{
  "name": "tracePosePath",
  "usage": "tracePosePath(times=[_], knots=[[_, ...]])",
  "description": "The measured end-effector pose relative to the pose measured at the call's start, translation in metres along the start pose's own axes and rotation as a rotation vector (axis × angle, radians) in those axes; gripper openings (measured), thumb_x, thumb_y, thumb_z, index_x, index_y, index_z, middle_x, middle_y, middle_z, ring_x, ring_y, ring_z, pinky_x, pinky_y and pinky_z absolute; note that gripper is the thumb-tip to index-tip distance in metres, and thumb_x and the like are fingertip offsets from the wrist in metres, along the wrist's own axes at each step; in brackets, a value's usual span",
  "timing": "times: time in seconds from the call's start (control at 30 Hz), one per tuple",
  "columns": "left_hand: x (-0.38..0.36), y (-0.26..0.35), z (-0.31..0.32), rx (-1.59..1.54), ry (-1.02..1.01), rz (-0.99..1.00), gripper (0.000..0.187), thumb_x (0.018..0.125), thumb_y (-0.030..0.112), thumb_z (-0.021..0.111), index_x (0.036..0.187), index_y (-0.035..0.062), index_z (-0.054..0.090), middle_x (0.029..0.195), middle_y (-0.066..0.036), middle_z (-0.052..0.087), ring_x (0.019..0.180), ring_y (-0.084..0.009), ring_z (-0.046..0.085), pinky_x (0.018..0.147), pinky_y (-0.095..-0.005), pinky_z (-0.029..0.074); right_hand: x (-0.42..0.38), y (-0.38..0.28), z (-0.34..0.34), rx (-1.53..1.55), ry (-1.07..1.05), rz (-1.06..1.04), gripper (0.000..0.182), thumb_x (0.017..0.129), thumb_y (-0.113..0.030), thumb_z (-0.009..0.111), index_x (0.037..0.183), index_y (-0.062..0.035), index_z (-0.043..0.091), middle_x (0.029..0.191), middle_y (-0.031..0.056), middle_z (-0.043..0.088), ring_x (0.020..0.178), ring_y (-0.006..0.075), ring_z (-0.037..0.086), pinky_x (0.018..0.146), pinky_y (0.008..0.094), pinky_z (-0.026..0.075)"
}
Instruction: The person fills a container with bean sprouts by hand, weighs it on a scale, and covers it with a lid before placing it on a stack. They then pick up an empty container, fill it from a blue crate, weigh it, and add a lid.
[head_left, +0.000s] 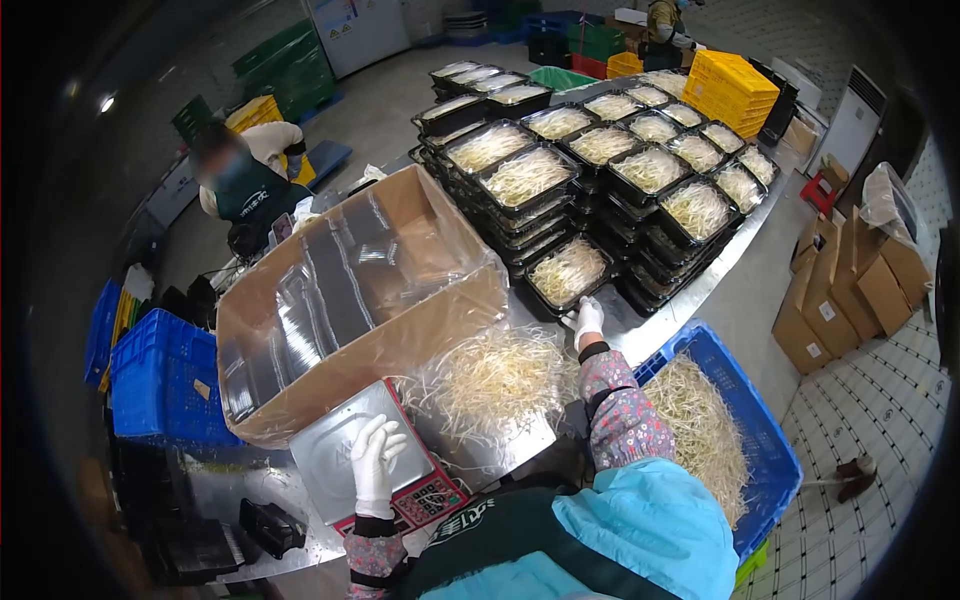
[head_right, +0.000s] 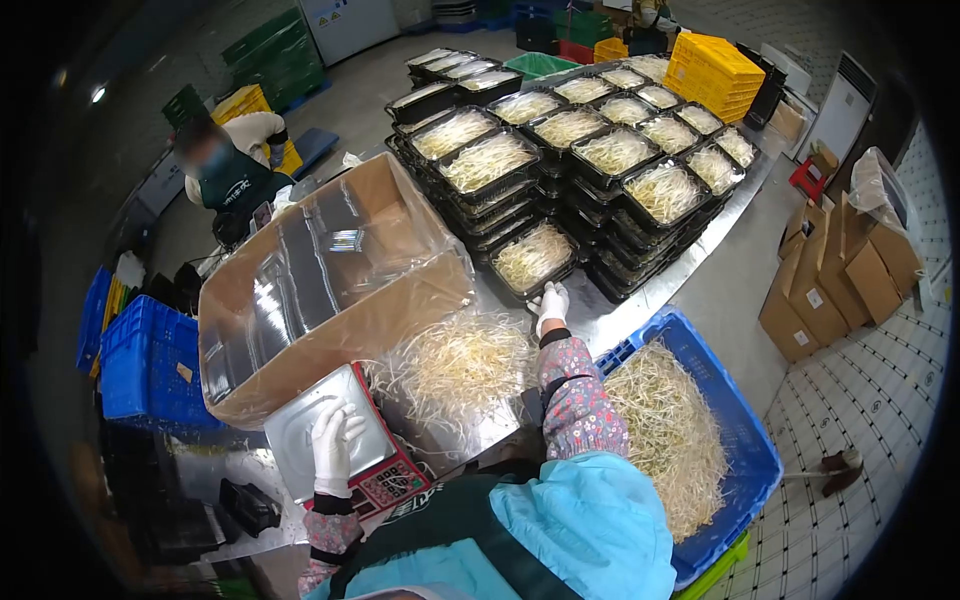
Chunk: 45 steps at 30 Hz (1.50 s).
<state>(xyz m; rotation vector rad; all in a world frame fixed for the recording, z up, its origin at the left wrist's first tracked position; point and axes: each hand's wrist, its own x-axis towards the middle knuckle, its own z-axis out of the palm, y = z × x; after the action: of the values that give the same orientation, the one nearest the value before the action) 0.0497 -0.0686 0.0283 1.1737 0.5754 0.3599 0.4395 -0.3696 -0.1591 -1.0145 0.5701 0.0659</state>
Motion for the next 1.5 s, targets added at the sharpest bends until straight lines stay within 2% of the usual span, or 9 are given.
tracePosePath(times=[0.07, 0.2, 0.27, 0.4, 0.73, 0.93, 1.0, 1.33, 1.5], knots=[[-0.002, 0.001, -0.001, 0.005, -0.007, 0.009, 0.032, 0.099, 0.011, 0.055, 0.127, -0.0029, 0.054, 0.108, -0.014, 0.066, 0.085, -0.0209, 0.068, 0.074, -0.0293, 0.057, -0.021, -0.022, 0.01, -0.112, 0.087, 0.04, 0.037, 0.098, -0.024, 0.057, 0.131, -0.0096, 0.053, 0.11, 0.0089, 0.061, 0.079, 0.0229, 0.063, 0.071, 0.0444, 0.056], [-0.003, -0.001, -0.011, 0.049, 0.028, 0.013, 0.031, 0.099, 0.012, 0.054, 0.127, -0.003, 0.055, 0.109, -0.014, 0.066, 0.085, -0.0206, 0.068, 0.075, -0.0293, 0.057, -0.05, -0.059, 0.024, -0.635, 0.36, -0.76, 0.061, 0.091, -0.021, 0.061, 0.145, -0.0026, 0.039, 0.142, 0.0215, 0.048, 0.137, 0.0354, 0.038, 0.114, 0.0397, 0.029], [-0.004, -0.002, -0.015, 0.083, 0.073, -0.006, 0.031, 0.099, 0.013, 0.053, 0.126, -0.0031, 0.055, 0.109, -0.015, 0.066, 0.085, -0.0206, 0.068, 0.076, -0.0294, 0.056, -0.053, -0.085, 0.038, -0.877, 0.124, -1.201, 0.063, 0.091, -0.025, 0.061, 0.147, -0.0077, 0.039, 0.15, 0.0192, 0.039, 0.141, 0.0357, 0.033, 0.115, 0.0454, 0.027], [-0.005, 0.007, -0.004, 0.088, 0.028, 0.023, 0.031, 0.1, 0.013, 0.053, 0.126, -0.0035, 0.056, 0.111, -0.015, 0.066, 0.09, -0.0218, 0.068, 0.08, -0.0314, 0.056, -0.053, -0.089, 0.059, -1.804, -0.271, -1.066, 0.07, 0.091, -0.054, 0.055, 0.15, -0.0214, 0.036, 0.157, 0.0119, 0.03, 0.146, 0.0377, 0.022, 0.118, 0.055, 0.016], [-0.049, 0.014, -0.082, 0.14, 0.37, 0.17, 0.033, 0.1, 0.016, 0.055, 0.128, -0.0012, 0.056, 0.115, -0.013, 0.066, 0.097, -0.0208, 0.066, 0.085, -0.0331, 0.054, -0.039, -0.087, 0.05, -1.967, -0.134, -1.044, 0.071, 0.094, -0.056, 0.048, 0.155, -0.024, 0.026, 0.159, 0.0134, 0.027, 0.145, 0.0396, 0.022, 0.116, 0.055, 0.021], [-0.09, -0.025, -0.222, 0.767, 0.956, 0.391, 0.049, 0.09, 0.018, 0.069, 0.132, -0.0011, 0.052, 0.134, -0.016, 0.052, 0.128, -0.0259, 0.047, 0.109, -0.0344, 0.036, 0.102, -0.099, 0.035, -1.664, -0.584, -1.177, 0.067, 0.097, -0.044, 0.053, 0.151, -0.0097, 0.033, 0.149, 0.0239, 0.038, 0.136, 0.0426, 0.035, 0.112, 0.048, 0.031], [-0.107, -0.035, -0.266, 0.949, 1.149, 0.36, 0.057, 0.086, 0.024, 0.073, 0.133, 0.0005, 0.051, 0.137, -0.019, 0.046, 0.13, -0.0325, 0.042, 0.11, -0.0411, 0.034, -0.019, -0.106, 0.064, -1.764, -0.112, -1.157, 0.07, 0.095, -0.048, 0.056, 0.153, -0.0165, 0.032, 0.149, 0.0237, 0.038, 0.136, 0.0441, 0.035, 0.111, 0.0481, 0.033], [-0.086, -0.038, -0.376, 1.319, 1.152, -0.308, 0.106, 0.08, 0.071, 0.058, 0.153, 0.0029, 0.021, 0.141, -0.029, 0.046, 0.135, -0.0399, 0.041, 0.113, -0.0607, 0.017, -0.277, -0.033, 0.158, -0.967, -0.948, -1.404, 0.07, 0.091, -0.015, 0.065, 0.152, -0.009, 0.032, 0.157, 0.0141, 0.031, 0.146, 0.0314, 0.025, 0.119, 0.0421, 0.02], [-0.089, -0.059, -0.383, 1.444, 1.022, -0.241, 0.033, 0.088, 0.036, 0.054, 0.103, 0.0085, 0.066, 0.087, -0.018, 0.071, 0.092, -0.0346, 0.067, 0.11, -0.0672, 0.016, -0.333, -0.015, 0.149, -0.995, -1.213, -1.389, 0.075, 0.088, -0.007, 0.064, 0.153, -0.0055, 0.027, 0.159, 0.0133, 0.028, 0.147, 0.0294, 0.024, 0.12, 0.0399, 0.02]])
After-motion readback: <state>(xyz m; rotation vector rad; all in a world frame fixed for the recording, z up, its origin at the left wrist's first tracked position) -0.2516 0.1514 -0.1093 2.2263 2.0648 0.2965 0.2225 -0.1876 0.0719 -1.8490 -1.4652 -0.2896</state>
